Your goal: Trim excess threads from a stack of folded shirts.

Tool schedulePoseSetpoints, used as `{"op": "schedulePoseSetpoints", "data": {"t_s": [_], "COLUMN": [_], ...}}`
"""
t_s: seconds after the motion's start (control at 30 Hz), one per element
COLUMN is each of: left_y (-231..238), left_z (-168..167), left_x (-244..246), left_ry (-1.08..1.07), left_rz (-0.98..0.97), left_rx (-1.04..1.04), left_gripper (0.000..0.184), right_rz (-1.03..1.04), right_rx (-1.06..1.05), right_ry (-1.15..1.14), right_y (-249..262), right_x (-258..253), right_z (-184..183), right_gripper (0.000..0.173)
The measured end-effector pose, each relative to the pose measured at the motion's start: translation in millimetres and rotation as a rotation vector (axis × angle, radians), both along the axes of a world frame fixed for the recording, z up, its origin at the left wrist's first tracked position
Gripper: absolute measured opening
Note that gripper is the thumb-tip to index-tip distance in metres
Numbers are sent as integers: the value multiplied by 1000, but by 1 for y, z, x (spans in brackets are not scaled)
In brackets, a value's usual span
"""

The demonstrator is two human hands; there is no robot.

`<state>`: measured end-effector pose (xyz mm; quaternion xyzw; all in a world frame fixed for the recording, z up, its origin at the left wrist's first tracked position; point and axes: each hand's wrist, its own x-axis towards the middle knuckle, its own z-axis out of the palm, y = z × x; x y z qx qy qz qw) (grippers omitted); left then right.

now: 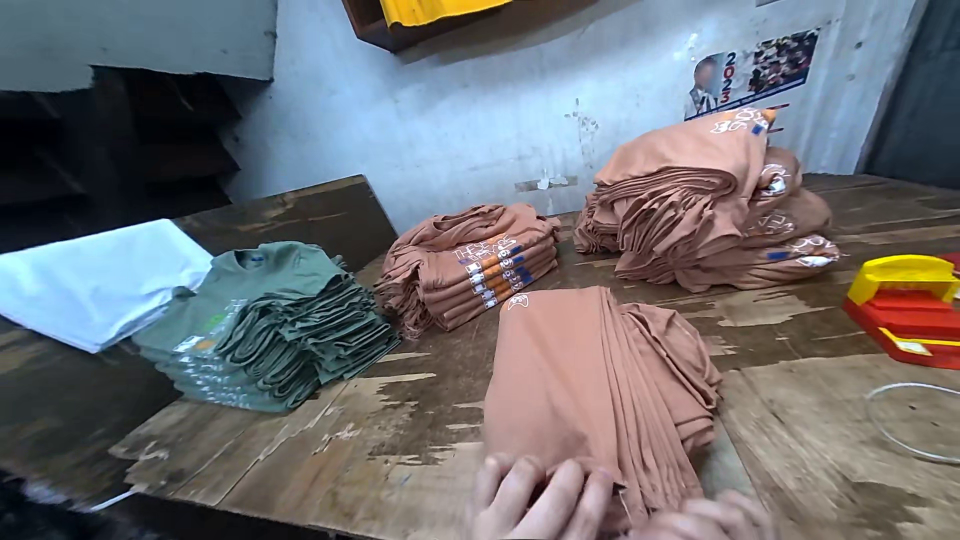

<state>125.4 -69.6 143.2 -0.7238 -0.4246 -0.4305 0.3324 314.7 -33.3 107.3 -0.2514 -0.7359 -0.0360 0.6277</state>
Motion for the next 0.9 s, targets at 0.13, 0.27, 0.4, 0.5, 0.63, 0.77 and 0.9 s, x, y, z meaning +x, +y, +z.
{"op": "schedulePoseSetpoints", "data": {"t_s": [0.13, 0.27, 0.4, 0.5, 0.63, 0.77, 0.9], "left_y": [0, -3, -4, -3, 0, 6, 10], "left_z": [-4, 1, 4, 7, 1, -8, -7], "left_x": [-6, -8, -15, -15, -11, -4, -4], "left_ry": [-61, -190, -202, -245, -229, -153, -172], "left_rz": [-8, -43, -76, -74, -65, -57, -97], "left_rx": [5, -76, -88, -119, -94, -18, -40], "left_gripper": [12, 21, 22, 23, 20, 19, 12], "right_rz": [-76, -29, -9, -32, -75, -73, -49], "right_rx": [-150, -46, 9, -82, -78, 27, -59], "right_ry": [-15, 85, 86, 65, 98, 88, 47], "right_y": [12, 18, 13, 13, 13, 13, 12], "right_x": [2, -2, 4, -1, -15, -15, -12], "right_z": [7, 3, 3, 5, 10, 8, 6], "right_gripper": [40, 7, 16, 25, 10, 6, 18]}}
